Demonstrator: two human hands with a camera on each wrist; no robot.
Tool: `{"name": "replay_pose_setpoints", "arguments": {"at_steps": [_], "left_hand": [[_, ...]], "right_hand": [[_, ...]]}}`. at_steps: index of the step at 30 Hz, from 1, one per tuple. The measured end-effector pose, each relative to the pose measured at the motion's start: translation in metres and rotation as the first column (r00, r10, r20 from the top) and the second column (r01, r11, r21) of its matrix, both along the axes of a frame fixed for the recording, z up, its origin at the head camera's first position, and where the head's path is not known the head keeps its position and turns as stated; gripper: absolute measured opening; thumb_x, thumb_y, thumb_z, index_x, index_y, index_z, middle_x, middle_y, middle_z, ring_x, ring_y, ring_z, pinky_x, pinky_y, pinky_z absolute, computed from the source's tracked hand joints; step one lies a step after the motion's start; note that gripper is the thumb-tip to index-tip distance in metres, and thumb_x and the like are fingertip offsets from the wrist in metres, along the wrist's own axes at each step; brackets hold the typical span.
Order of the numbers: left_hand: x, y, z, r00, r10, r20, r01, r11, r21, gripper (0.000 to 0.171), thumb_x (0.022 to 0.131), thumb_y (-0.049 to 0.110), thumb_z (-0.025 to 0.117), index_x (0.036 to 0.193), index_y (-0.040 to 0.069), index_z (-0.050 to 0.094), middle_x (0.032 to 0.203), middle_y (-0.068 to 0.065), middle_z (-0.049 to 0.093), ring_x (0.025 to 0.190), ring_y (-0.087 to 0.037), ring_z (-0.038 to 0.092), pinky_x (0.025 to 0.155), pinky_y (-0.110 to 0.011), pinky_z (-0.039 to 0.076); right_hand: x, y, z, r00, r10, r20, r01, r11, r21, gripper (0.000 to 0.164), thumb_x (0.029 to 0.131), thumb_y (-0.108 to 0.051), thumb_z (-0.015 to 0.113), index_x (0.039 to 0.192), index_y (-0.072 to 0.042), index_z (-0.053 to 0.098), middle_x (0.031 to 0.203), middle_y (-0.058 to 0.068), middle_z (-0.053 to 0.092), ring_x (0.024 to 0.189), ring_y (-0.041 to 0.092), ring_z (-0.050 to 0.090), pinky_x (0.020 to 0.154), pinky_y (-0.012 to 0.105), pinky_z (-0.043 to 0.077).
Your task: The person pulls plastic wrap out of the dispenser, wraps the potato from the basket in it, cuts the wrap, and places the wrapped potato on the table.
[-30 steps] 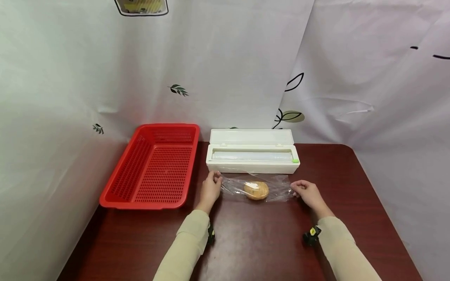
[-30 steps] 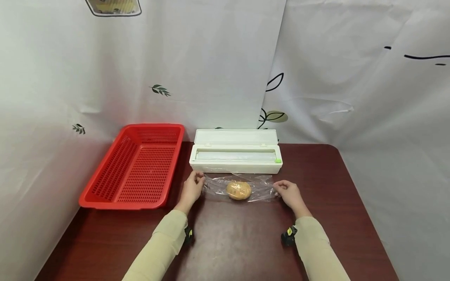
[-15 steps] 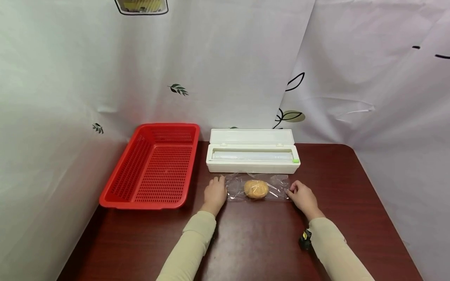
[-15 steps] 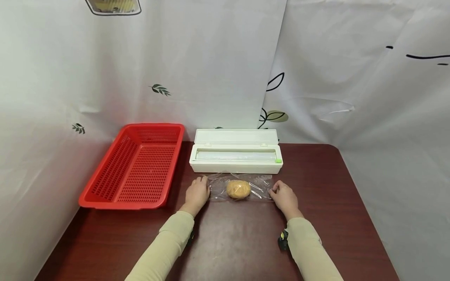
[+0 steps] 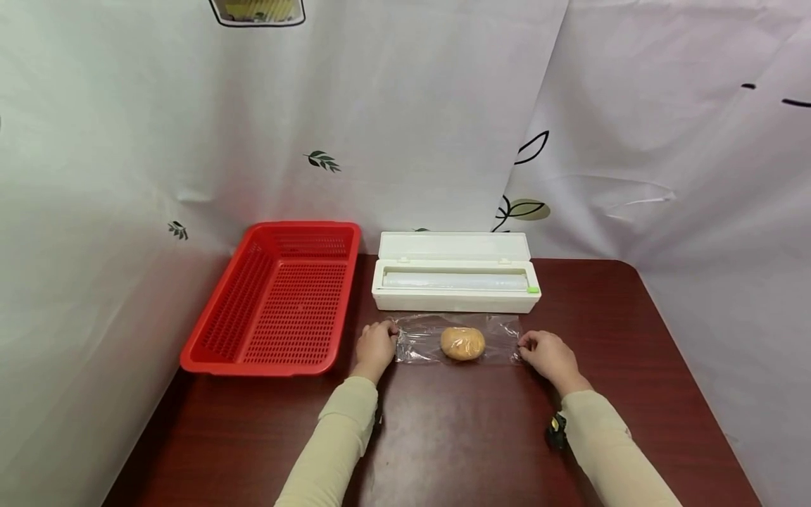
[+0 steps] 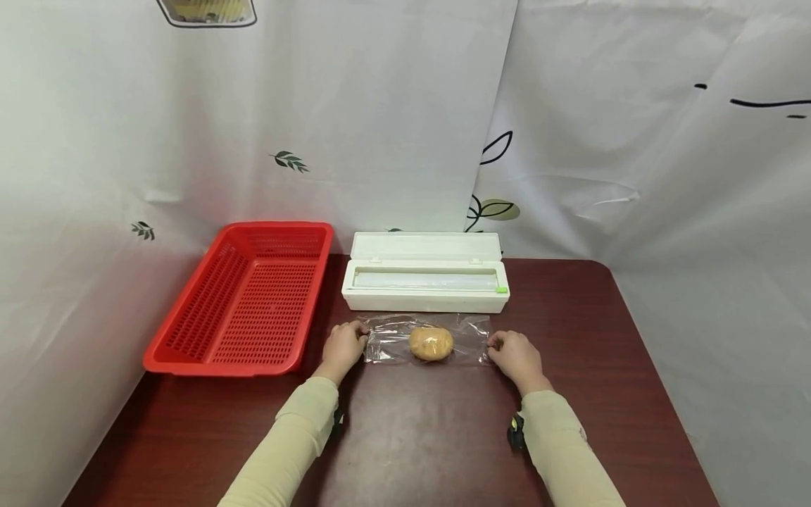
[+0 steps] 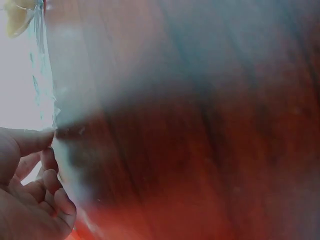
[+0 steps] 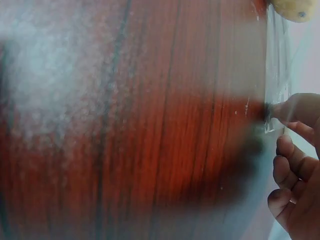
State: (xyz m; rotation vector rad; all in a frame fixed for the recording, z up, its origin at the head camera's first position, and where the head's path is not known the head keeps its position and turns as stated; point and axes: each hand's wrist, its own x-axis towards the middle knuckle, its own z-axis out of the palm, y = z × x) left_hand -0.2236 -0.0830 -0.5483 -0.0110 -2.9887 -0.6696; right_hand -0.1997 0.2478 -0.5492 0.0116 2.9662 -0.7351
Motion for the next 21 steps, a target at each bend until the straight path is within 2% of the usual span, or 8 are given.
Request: {"name": "replay_pose_setpoints", "arguments": {"at_steps": [3, 9, 14, 16, 18, 21], "left_hand": [[0.003, -0.004, -0.001, 1.0, -0.008, -0.006, 0.008, 1.0, -0.005, 0.008, 0.079, 0.015, 0.07, 0.086, 0.013, 0.066, 0.083, -0.006, 0.062, 0.081, -0.028, 0.053, 0.069, -0.042, 0.045], [0.013, -0.01, 0.001, 0.998, -0.056, 0.025, 0.057, 0.996, -0.067, 0.017, 0.078, 0.021, 0.072, 0.092, 0.013, 0.066, 0.086, -0.007, 0.063, 0.083, -0.028, 0.053, 0.071, -0.041, 0.045], [0.02, -0.015, 0.003, 0.998, -0.055, 0.029, 0.056, 0.996, -0.063, 0.018, 0.077, 0.021, 0.073, 0.091, 0.012, 0.066, 0.086, -0.007, 0.063, 0.086, -0.03, 0.055, 0.071, -0.042, 0.046], [0.02, -0.015, 0.005, 0.998, -0.025, 0.062, 0.025, 1.0, 0.001, 0.017, 0.077, 0.016, 0.07, 0.092, 0.011, 0.065, 0.087, -0.008, 0.065, 0.087, -0.031, 0.057, 0.07, -0.043, 0.046], [0.019, -0.014, 0.007, 0.994, 0.025, 0.102, -0.034, 0.995, 0.091, 0.021, 0.077, 0.013, 0.065, 0.097, 0.009, 0.061, 0.087, -0.01, 0.064, 0.084, -0.032, 0.059, 0.068, -0.044, 0.046], [0.014, -0.01, 0.013, 0.989, 0.1, 0.11, -0.124, 0.965, 0.23, 0.03, 0.076, 0.011, 0.06, 0.104, 0.008, 0.05, 0.083, -0.013, 0.061, 0.077, -0.031, 0.058, 0.065, -0.044, 0.045]], "right_hand": [[0.004, 0.001, 0.0, 1.0, 0.014, 0.004, -0.014, 1.0, 0.011, 0.007, 0.081, -0.019, 0.068, 0.086, -0.015, 0.068, 0.072, 0.0, 0.051, 0.065, 0.015, 0.046, 0.055, 0.033, 0.037], [0.019, 0.002, 0.0, 0.999, 0.045, -0.021, -0.044, 0.998, 0.037, 0.009, 0.079, -0.021, 0.071, 0.087, -0.017, 0.069, 0.069, -0.003, 0.05, 0.062, 0.013, 0.045, 0.053, 0.031, 0.036], [0.029, 0.005, 0.003, 0.997, 0.074, -0.02, -0.074, 0.997, 0.034, 0.008, 0.079, -0.02, 0.071, 0.086, -0.018, 0.07, 0.068, -0.004, 0.05, 0.061, 0.012, 0.045, 0.052, 0.03, 0.036], [0.029, 0.007, 0.005, 0.998, 0.063, -0.006, -0.063, 0.998, -0.012, 0.007, 0.079, -0.019, 0.071, 0.086, -0.017, 0.07, 0.067, -0.004, 0.049, 0.06, 0.012, 0.044, 0.052, 0.03, 0.035], [0.026, 0.011, 0.008, 0.999, 0.04, -0.011, -0.041, 0.997, -0.072, 0.006, 0.08, -0.017, 0.069, 0.086, -0.015, 0.069, 0.066, -0.003, 0.048, 0.059, 0.013, 0.044, 0.053, 0.03, 0.034], [0.016, 0.014, 0.011, 0.999, 0.027, -0.044, -0.033, 0.989, -0.143, 0.005, 0.082, -0.013, 0.068, 0.086, -0.011, 0.068, 0.067, -0.001, 0.047, 0.061, 0.014, 0.043, 0.055, 0.03, 0.033]]}}
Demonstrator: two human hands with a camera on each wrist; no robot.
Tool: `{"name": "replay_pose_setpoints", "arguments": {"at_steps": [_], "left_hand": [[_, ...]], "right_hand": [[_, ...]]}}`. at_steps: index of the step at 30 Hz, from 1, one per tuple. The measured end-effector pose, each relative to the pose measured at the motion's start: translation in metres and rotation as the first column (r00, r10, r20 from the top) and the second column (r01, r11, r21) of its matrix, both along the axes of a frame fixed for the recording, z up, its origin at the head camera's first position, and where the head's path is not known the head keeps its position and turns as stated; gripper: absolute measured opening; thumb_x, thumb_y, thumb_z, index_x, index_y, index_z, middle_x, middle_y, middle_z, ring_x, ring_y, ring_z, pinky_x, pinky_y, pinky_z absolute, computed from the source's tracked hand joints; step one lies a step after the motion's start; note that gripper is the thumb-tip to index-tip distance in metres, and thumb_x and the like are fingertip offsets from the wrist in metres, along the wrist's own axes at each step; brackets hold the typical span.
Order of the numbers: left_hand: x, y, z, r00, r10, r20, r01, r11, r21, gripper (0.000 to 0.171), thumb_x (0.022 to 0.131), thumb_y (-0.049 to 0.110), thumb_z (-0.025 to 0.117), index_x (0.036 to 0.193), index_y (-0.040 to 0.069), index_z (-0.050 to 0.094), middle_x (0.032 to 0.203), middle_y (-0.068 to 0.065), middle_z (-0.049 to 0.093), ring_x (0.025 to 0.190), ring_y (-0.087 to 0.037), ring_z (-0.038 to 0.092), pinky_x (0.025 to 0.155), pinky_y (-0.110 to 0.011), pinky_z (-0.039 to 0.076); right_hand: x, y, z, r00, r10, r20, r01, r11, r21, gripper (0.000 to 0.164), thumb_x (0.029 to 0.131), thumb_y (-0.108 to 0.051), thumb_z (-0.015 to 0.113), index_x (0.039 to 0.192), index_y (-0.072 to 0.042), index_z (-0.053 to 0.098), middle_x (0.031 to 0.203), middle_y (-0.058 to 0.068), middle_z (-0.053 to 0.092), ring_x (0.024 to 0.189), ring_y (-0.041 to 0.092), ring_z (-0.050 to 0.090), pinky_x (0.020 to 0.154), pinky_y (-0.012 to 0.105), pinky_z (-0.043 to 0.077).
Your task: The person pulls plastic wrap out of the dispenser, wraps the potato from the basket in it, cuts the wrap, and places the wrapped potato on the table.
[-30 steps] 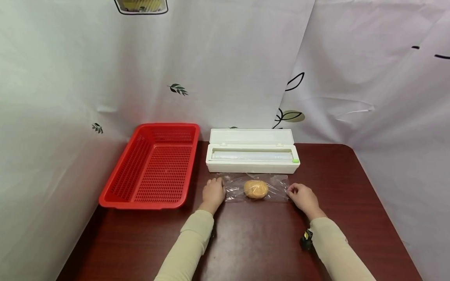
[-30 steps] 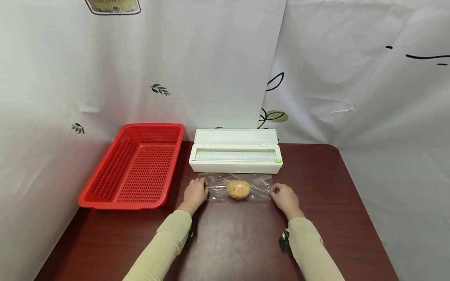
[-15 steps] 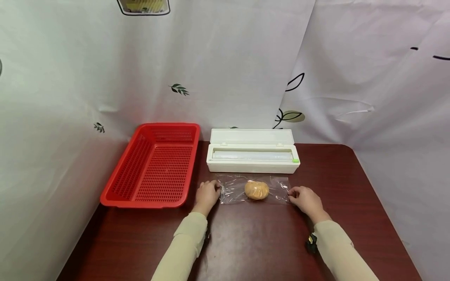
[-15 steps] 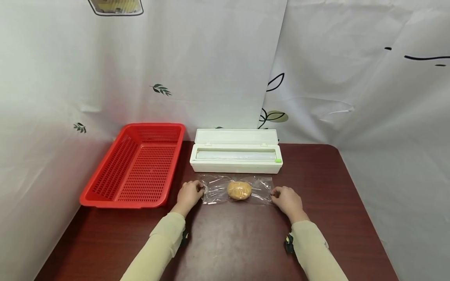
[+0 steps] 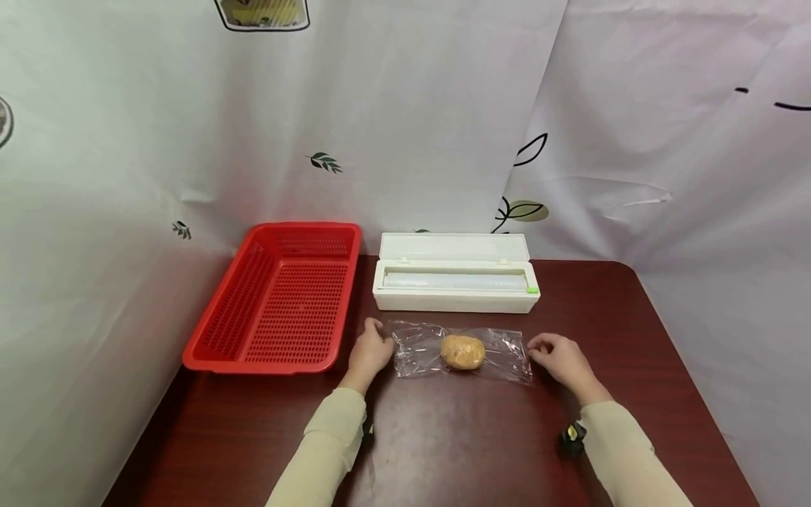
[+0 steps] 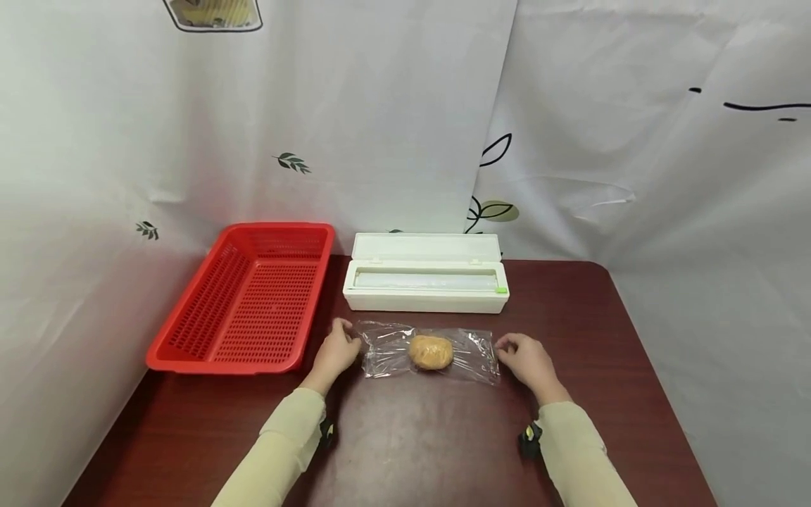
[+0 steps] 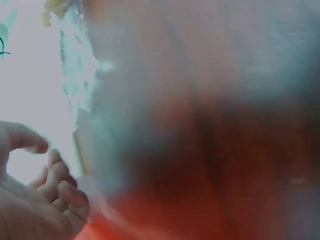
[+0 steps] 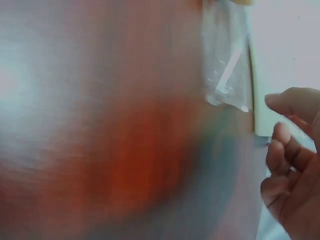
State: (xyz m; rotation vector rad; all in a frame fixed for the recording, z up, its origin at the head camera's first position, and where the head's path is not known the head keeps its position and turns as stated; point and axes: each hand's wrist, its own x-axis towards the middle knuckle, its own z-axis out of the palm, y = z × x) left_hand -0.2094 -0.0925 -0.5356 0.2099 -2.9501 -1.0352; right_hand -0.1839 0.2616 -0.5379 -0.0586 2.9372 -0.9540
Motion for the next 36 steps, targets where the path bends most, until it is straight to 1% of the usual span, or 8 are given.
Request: {"name": "replay_pose_setpoints", "arguments": {"at_steps": [2, 4, 8, 12, 19, 24, 30, 36], "left_hand": [[-0.005, 0.003, 0.004, 0.998, -0.012, -0.059, 0.013, 1.0, 0.014, 0.033, 0.077, 0.01, 0.06, 0.107, 0.007, 0.046, 0.085, -0.014, 0.058, 0.08, -0.031, 0.055, 0.068, -0.044, 0.045], [-0.01, 0.007, 0.008, 0.99, -0.086, -0.109, 0.081, 0.995, -0.05, 0.032, 0.078, 0.01, 0.063, 0.107, 0.008, 0.05, 0.092, -0.014, 0.054, 0.087, -0.031, 0.051, 0.072, -0.044, 0.044], [-0.017, 0.01, 0.011, 0.955, -0.271, -0.12, 0.23, 0.933, -0.276, 0.025, 0.08, 0.014, 0.071, 0.103, 0.013, 0.063, 0.104, -0.012, 0.049, 0.098, -0.03, 0.043, 0.079, -0.042, 0.04], [-0.023, 0.012, 0.012, 0.944, -0.309, -0.118, 0.248, 0.897, -0.366, 0.01, 0.083, 0.02, 0.069, 0.093, 0.017, 0.069, 0.098, -0.007, 0.054, 0.095, -0.027, 0.046, 0.077, -0.04, 0.039], [-0.031, 0.014, 0.018, 0.933, -0.298, -0.202, 0.243, 0.935, -0.258, 0.006, 0.087, 0.018, 0.062, 0.083, 0.013, 0.063, 0.092, -0.003, 0.063, 0.095, -0.026, 0.054, 0.075, -0.041, 0.042], [-0.032, 0.016, 0.028, 0.913, -0.302, -0.272, 0.26, 0.948, -0.181, 0.006, 0.086, 0.015, 0.062, 0.08, 0.013, 0.063, 0.079, 0.0, 0.061, 0.085, -0.021, 0.056, 0.074, -0.04, 0.043], [-0.031, 0.022, 0.04, 0.898, -0.312, -0.311, 0.288, 0.95, -0.122, 0.005, 0.086, 0.014, 0.062, 0.081, 0.013, 0.063, 0.071, 0.004, 0.056, 0.077, -0.019, 0.054, 0.074, -0.037, 0.042], [-0.031, 0.023, 0.042, 0.898, -0.31, -0.311, 0.281, 0.95, -0.138, 0.004, 0.085, 0.014, 0.063, 0.082, 0.013, 0.064, 0.073, 0.002, 0.059, 0.079, -0.02, 0.055, 0.075, -0.037, 0.043]], "right_hand": [[-0.009, -0.001, 0.001, 0.999, 0.04, -0.018, -0.04, 0.999, -0.001, 0.005, 0.082, -0.013, 0.068, 0.086, -0.01, 0.068, 0.07, 0.0, 0.047, 0.063, 0.015, 0.043, 0.057, 0.03, 0.034], [-0.018, -0.003, 0.001, 0.995, 0.101, -0.01, -0.101, 0.995, 0.025, 0.006, 0.082, -0.015, 0.07, 0.087, -0.011, 0.069, 0.072, 0.0, 0.048, 0.064, 0.014, 0.044, 0.057, 0.03, 0.035], [-0.029, -0.008, -0.001, 0.984, 0.173, 0.039, -0.175, 0.982, 0.066, 0.009, 0.08, -0.017, 0.072, 0.087, -0.012, 0.069, 0.075, -0.001, 0.049, 0.066, 0.013, 0.045, 0.058, 0.03, 0.038], [-0.033, -0.012, -0.004, 0.978, 0.197, 0.062, -0.2, 0.978, 0.052, 0.013, 0.079, -0.016, 0.073, 0.09, -0.01, 0.069, 0.078, 0.001, 0.049, 0.068, 0.014, 0.045, 0.06, 0.031, 0.038], [-0.039, -0.028, 0.004, 0.978, 0.209, -0.026, -0.209, 0.978, -0.011, 0.013, 0.082, -0.019, 0.071, 0.091, -0.01, 0.068, 0.076, 0.0, 0.05, 0.068, 0.014, 0.046, 0.062, 0.032, 0.039], [-0.054, -0.065, 0.021, 0.962, 0.268, -0.056, -0.269, 0.963, -0.008, 0.017, 0.084, -0.029, 0.068, 0.089, -0.013, 0.068, 0.074, -0.003, 0.053, 0.066, 0.013, 0.047, 0.06, 0.031, 0.04], [-0.066, -0.112, 0.037, 0.942, 0.334, -0.039, -0.326, 0.936, 0.135, 0.03, 0.076, -0.046, 0.072, 0.077, -0.019, 0.06, 0.072, -0.004, 0.052, 0.063, 0.013, 0.047, 0.054, 0.029, 0.039], [-0.072, -0.115, 0.039, 0.922, 0.385, -0.036, -0.355, 0.88, 0.316, 0.017, 0.078, -0.024, 0.071, 0.078, -0.017, 0.055, 0.074, -0.002, 0.049, 0.064, 0.015, 0.045, 0.055, 0.03, 0.038]]}}
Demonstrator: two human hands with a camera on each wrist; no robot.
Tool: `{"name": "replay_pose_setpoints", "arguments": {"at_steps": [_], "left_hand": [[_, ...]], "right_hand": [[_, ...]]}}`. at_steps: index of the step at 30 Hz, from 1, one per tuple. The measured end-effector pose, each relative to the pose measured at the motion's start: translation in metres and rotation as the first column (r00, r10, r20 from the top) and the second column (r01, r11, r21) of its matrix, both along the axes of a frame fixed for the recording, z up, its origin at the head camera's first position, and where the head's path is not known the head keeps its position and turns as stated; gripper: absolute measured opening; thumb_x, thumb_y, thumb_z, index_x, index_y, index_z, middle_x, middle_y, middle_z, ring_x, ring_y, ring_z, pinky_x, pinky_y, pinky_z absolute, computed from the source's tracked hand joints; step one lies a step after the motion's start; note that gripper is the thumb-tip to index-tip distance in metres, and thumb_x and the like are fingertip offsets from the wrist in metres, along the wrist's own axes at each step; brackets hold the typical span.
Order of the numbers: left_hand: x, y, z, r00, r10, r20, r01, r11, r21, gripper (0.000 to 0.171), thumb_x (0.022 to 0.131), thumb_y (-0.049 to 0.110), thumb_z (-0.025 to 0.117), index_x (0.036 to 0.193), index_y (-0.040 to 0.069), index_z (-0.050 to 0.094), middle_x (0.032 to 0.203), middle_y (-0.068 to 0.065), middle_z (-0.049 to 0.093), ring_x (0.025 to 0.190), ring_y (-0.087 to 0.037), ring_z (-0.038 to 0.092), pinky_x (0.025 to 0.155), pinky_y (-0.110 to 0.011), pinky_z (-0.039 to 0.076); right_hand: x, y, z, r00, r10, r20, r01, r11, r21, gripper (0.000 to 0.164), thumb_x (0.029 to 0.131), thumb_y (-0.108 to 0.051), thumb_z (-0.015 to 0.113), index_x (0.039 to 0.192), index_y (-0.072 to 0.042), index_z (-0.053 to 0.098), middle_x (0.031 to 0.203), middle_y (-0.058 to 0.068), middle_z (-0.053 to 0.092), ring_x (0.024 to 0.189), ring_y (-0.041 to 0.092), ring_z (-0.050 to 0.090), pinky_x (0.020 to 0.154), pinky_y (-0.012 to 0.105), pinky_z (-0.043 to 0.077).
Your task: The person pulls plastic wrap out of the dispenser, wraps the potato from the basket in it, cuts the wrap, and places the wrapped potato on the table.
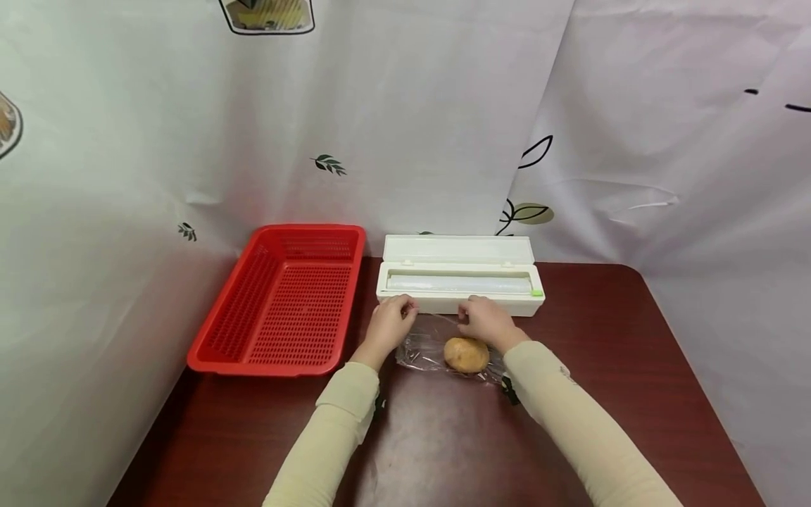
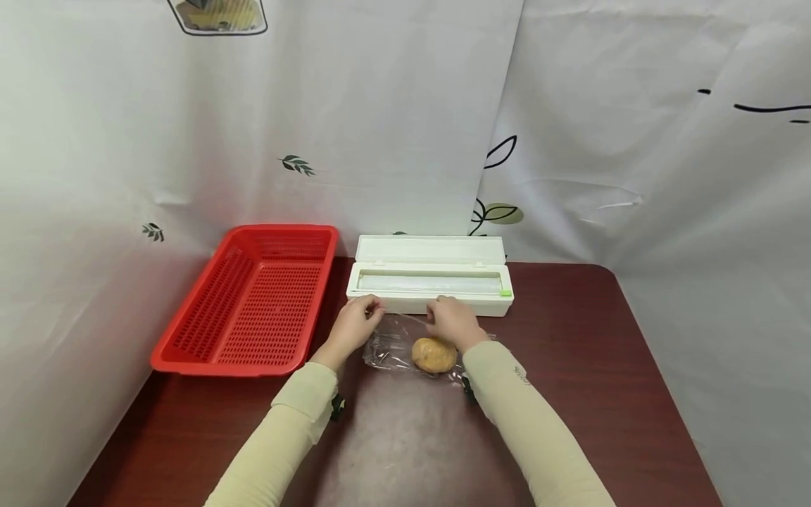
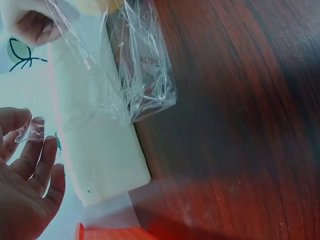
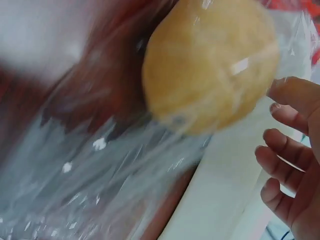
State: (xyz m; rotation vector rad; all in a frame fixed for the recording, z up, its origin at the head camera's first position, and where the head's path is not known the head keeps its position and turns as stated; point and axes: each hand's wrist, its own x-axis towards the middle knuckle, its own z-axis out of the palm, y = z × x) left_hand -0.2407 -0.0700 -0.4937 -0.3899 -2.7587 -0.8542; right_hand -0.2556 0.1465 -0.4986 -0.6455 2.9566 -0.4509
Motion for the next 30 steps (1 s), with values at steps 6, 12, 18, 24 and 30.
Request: {"name": "replay_pose_setpoints", "arguments": {"at_steps": [6, 12, 18, 24, 30], "left_hand": [[0.001, -0.003, -0.004, 1.0, -0.004, 0.004, 0.004, 0.998, -0.064, 0.005, 0.087, 0.014, 0.062, 0.083, 0.011, 0.064, 0.086, -0.002, 0.065, 0.09, -0.024, 0.057, 0.077, -0.042, 0.044], [0.001, -0.003, -0.008, 0.999, 0.002, 0.039, 0.002, 0.997, -0.083, 0.005, 0.088, 0.015, 0.062, 0.085, 0.011, 0.063, 0.09, -0.003, 0.065, 0.091, -0.024, 0.057, 0.077, -0.042, 0.044], [0.001, -0.004, -0.013, 0.997, 0.043, 0.062, -0.037, 0.994, -0.1, 0.005, 0.087, 0.015, 0.062, 0.083, 0.013, 0.062, 0.087, -0.002, 0.065, 0.091, -0.024, 0.059, 0.075, -0.042, 0.045], [0.001, -0.003, -0.013, 0.99, 0.07, 0.121, -0.068, 0.998, -0.018, 0.004, 0.087, 0.014, 0.062, 0.083, 0.012, 0.065, 0.079, -0.002, 0.063, 0.079, -0.023, 0.059, 0.071, -0.04, 0.046], [0.001, -0.002, -0.007, 0.987, 0.055, 0.152, -0.071, 0.993, 0.097, 0.005, 0.088, 0.012, 0.061, 0.088, 0.011, 0.066, 0.079, -0.003, 0.062, 0.072, -0.019, 0.055, 0.07, -0.036, 0.046]], "right_hand": [[0.003, 0.032, -0.008, 0.999, 0.034, -0.03, -0.033, 0.998, 0.046, 0.011, 0.077, -0.012, 0.067, 0.073, -0.015, 0.057, 0.071, -0.003, 0.051, 0.062, 0.014, 0.047, 0.055, 0.03, 0.04], [0.006, 0.053, -0.02, 0.997, 0.038, -0.071, -0.041, 0.999, -0.034, 0.005, 0.081, -0.016, 0.066, 0.077, -0.013, 0.068, 0.075, -0.003, 0.059, 0.067, 0.015, 0.055, 0.061, 0.034, 0.047], [0.008, 0.059, -0.024, 0.986, -0.048, 0.162, 0.108, 0.917, -0.384, 0.009, 0.085, -0.011, 0.063, 0.089, -0.005, 0.068, 0.08, 0.002, 0.065, 0.076, 0.015, 0.059, 0.071, 0.035, 0.048], [0.008, 0.059, -0.022, 0.981, -0.059, 0.185, 0.137, 0.884, -0.447, 0.005, 0.083, -0.003, 0.062, 0.088, -0.003, 0.062, 0.075, 0.003, 0.061, 0.068, 0.014, 0.054, 0.064, 0.031, 0.045], [0.008, 0.061, -0.027, 0.979, -0.061, 0.194, 0.154, 0.844, -0.513, 0.008, 0.086, -0.006, 0.063, 0.092, -0.001, 0.062, 0.08, 0.006, 0.062, 0.072, 0.014, 0.055, 0.068, 0.032, 0.046]]}}
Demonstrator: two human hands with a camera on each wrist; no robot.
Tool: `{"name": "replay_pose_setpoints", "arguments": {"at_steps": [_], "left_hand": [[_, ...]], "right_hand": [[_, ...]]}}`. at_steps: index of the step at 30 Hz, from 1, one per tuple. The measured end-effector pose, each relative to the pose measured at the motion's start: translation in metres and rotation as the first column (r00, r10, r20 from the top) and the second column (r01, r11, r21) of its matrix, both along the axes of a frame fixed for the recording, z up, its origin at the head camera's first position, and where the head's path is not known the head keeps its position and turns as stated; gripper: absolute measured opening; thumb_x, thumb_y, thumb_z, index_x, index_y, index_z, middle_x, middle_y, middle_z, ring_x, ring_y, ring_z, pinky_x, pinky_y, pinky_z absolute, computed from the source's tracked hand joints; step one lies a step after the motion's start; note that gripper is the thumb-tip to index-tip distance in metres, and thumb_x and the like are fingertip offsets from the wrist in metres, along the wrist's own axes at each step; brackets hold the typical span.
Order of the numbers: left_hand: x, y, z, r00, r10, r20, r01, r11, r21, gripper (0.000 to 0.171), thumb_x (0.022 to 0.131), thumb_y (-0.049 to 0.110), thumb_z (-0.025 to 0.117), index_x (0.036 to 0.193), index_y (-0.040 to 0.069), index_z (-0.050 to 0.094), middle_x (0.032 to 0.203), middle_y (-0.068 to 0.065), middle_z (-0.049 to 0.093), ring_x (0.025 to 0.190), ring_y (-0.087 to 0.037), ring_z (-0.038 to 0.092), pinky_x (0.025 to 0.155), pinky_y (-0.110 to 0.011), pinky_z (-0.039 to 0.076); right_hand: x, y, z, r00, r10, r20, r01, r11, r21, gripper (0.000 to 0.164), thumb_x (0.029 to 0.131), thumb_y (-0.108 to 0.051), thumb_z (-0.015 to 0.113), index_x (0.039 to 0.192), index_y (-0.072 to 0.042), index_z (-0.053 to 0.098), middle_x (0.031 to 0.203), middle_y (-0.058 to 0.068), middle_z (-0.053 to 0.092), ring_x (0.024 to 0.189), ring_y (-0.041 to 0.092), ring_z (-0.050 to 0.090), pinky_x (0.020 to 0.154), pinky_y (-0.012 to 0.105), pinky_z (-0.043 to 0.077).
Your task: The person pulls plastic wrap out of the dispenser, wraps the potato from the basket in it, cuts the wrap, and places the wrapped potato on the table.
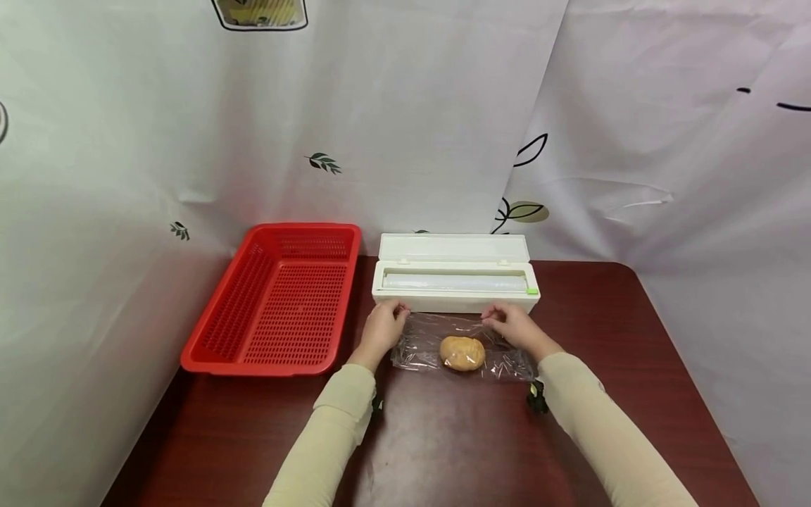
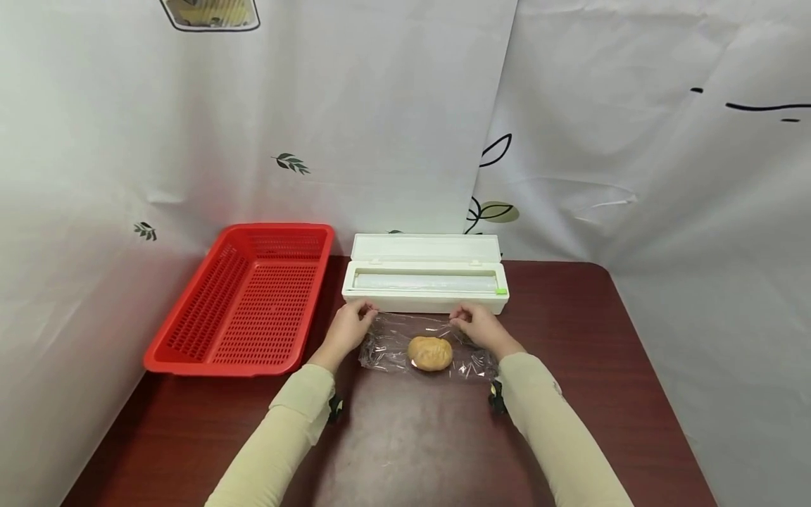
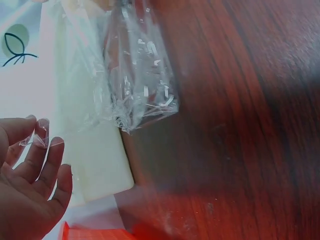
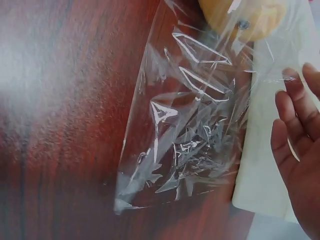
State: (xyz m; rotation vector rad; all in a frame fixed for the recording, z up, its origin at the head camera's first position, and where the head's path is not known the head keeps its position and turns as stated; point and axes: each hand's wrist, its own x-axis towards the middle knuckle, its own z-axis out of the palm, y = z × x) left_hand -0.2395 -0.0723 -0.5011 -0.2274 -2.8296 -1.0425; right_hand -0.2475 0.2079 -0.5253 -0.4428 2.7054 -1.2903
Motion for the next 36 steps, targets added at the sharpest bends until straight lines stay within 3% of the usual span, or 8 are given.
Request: {"name": "replay_pose_setpoints", "arguments": {"at_steps": [5, 8, 14, 17, 23, 28, 32, 36], "left_hand": [[0.004, -0.002, 0.007, 1.0, -0.022, -0.004, 0.022, 0.997, 0.079, 0.006, 0.088, 0.011, 0.061, 0.09, 0.01, 0.067, 0.08, -0.004, 0.062, 0.072, -0.018, 0.054, 0.07, -0.035, 0.045], [0.005, -0.005, 0.009, 0.999, -0.036, -0.025, 0.039, 0.994, 0.101, 0.006, 0.088, 0.009, 0.062, 0.091, 0.009, 0.067, 0.082, -0.005, 0.063, 0.075, -0.019, 0.056, 0.072, -0.036, 0.046], [0.005, -0.008, 0.007, 0.998, -0.062, -0.009, 0.062, 0.992, 0.107, 0.008, 0.088, 0.01, 0.062, 0.093, 0.008, 0.068, 0.088, -0.006, 0.065, 0.083, -0.022, 0.059, 0.076, -0.037, 0.047], [0.005, -0.009, 0.005, 0.997, -0.072, 0.012, 0.07, 0.991, 0.115, 0.009, 0.089, 0.01, 0.062, 0.095, 0.008, 0.068, 0.092, -0.006, 0.066, 0.084, -0.021, 0.06, 0.075, -0.036, 0.048], [0.003, -0.009, 0.003, 0.996, -0.08, 0.043, 0.073, 0.987, 0.144, 0.01, 0.09, 0.009, 0.06, 0.097, 0.008, 0.067, 0.095, -0.007, 0.065, 0.083, -0.02, 0.06, 0.073, -0.034, 0.048], [0.002, -0.008, 0.005, 0.994, -0.084, 0.071, 0.075, 0.99, 0.123, 0.012, 0.091, 0.006, 0.056, 0.098, 0.009, 0.065, 0.087, -0.005, 0.063, 0.074, -0.017, 0.056, 0.068, -0.032, 0.046], [0.002, -0.008, 0.006, 0.991, -0.097, 0.089, 0.088, 0.991, 0.101, 0.014, 0.09, 0.005, 0.054, 0.099, 0.009, 0.064, 0.082, -0.004, 0.06, 0.068, -0.015, 0.051, 0.066, -0.031, 0.044], [0.003, -0.008, 0.005, 0.984, -0.153, 0.09, 0.145, 0.986, 0.084, 0.015, 0.09, 0.008, 0.054, 0.1, 0.008, 0.065, 0.087, -0.004, 0.06, 0.076, -0.016, 0.053, 0.072, -0.033, 0.045]], "right_hand": [[0.005, 0.003, -0.004, 1.0, 0.015, 0.025, -0.013, 0.999, -0.047, 0.02, 0.087, -0.014, 0.065, 0.1, 0.001, 0.065, 0.084, 0.006, 0.064, 0.075, 0.014, 0.056, 0.069, 0.031, 0.047], [0.009, 0.007, -0.004, 0.999, -0.004, 0.037, 0.005, 1.0, -0.027, 0.026, 0.082, -0.017, 0.071, 0.099, 0.0, 0.065, 0.08, 0.004, 0.06, 0.073, 0.015, 0.054, 0.066, 0.031, 0.046], [0.014, 0.015, -0.01, 0.996, 0.005, -0.09, 0.012, 0.982, 0.187, 0.029, 0.074, -0.016, 0.078, 0.097, -0.006, 0.063, 0.088, 0.006, 0.054, 0.082, 0.023, 0.052, 0.073, 0.041, 0.043], [0.014, 0.019, -0.015, 0.994, 0.014, -0.113, 0.013, 0.971, 0.24, 0.03, 0.078, -0.019, 0.075, 0.103, -0.008, 0.063, 0.101, 0.009, 0.057, 0.096, 0.029, 0.054, 0.083, 0.047, 0.042], [0.009, 0.028, -0.022, 0.999, -0.03, -0.023, 0.034, 0.981, 0.191, 0.023, 0.092, -0.011, 0.056, 0.113, -0.002, 0.06, 0.112, 0.019, 0.059, 0.106, 0.034, 0.053, 0.088, 0.05, 0.04], [0.004, 0.034, -0.021, 0.998, 0.002, -0.07, 0.019, 0.955, 0.296, 0.029, 0.085, -0.006, 0.064, 0.113, 0.001, 0.061, 0.09, 0.012, 0.059, 0.088, 0.028, 0.054, 0.078, 0.043, 0.043], [0.003, 0.035, -0.018, 0.999, 0.006, -0.041, 0.007, 0.946, 0.324, 0.017, 0.08, -0.008, 0.07, 0.096, -0.003, 0.068, 0.072, 0.002, 0.052, 0.068, 0.017, 0.047, 0.063, 0.034, 0.04], [0.006, 0.038, -0.014, 0.999, -0.017, -0.035, 0.024, 0.975, 0.221, 0.008, 0.077, -0.005, 0.071, 0.076, -0.007, 0.064, 0.074, 0.002, 0.052, 0.07, 0.015, 0.047, 0.064, 0.032, 0.04]]}}
